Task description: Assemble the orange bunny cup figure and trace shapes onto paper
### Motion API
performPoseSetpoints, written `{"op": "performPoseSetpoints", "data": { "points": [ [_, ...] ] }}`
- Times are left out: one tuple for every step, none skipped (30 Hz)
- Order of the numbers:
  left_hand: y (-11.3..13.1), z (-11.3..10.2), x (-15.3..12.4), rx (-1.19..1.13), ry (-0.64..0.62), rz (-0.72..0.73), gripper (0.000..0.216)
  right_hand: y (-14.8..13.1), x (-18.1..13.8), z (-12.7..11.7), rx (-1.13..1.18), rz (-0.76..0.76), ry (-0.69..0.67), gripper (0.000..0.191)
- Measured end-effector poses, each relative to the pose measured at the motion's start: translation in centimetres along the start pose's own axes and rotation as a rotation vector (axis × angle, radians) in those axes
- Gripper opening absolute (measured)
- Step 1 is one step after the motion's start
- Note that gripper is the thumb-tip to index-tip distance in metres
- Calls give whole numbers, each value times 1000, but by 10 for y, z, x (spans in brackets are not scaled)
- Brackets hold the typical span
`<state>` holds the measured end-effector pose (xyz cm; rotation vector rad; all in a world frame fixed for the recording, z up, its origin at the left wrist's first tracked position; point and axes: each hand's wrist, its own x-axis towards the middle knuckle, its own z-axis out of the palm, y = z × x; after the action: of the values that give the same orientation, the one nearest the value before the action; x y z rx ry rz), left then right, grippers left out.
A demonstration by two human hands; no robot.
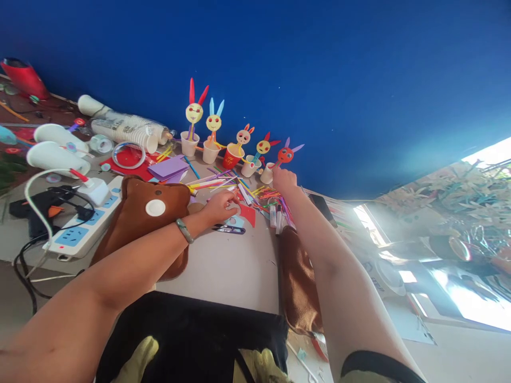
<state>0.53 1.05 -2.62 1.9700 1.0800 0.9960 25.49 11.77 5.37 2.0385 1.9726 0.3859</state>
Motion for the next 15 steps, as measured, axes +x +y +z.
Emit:
{"op": "performPoseSetpoints", "data": {
  "points": [
    [0, 0, 0, 0, 2, 0, 22, -1, 0, 0, 2, -3, 4, 38],
    [-1, 0, 0, 0, 3, 1, 22, -2, 1, 0, 5, -6, 8, 38],
    [-1, 0, 0, -1, 3, 4, 23, -3, 1, -1, 7, -10, 10, 38],
    [-1, 1, 0, -2, 2, 8, 23, -5, 1, -1, 9, -14, 12, 39],
    [-1, 0, 0, -3, 2, 11, 23, -6, 2, -1, 11, -18, 13, 39],
    [-2, 0, 0, -3, 2, 13, 22, -7, 2, -1, 14, -21, 13, 39],
    [-1, 0, 0, -1, 3, 14, 22, -8, 2, -1, 16, -23, 14, 39],
    [-1, 0, 0, 2, 4, 12, 22, -9, 1, -1, 18, -23, 14, 39],
    [-1, 0, 0, 5, 4, 8, 22, -10, 1, -2, 19, -21, 15, 39],
    [0, -1, 0, 6, 1, 5, 22, -10, 0, -2, 20, -19, 17, 39],
    [0, -1, 0, 6, -2, 2, 23, -10, 0, -2, 21, -17, 18, 38],
    [1, -1, 0, 4, -4, -1, 22, -11, -1, -3, 22, -16, 20, 38],
    [2, -1, 0, 2, -7, -4, 22, -11, -2, -4, 22, -16, 21, 37],
    [2, -1, 0, 1, -9, -7, 21, -11, -3, -4, 23, -18, 22, 37],
    [3, -2, -1, 3, -10, -11, 21, -11, -4, -5, 23, -18, 23, 36]
  ]
}}
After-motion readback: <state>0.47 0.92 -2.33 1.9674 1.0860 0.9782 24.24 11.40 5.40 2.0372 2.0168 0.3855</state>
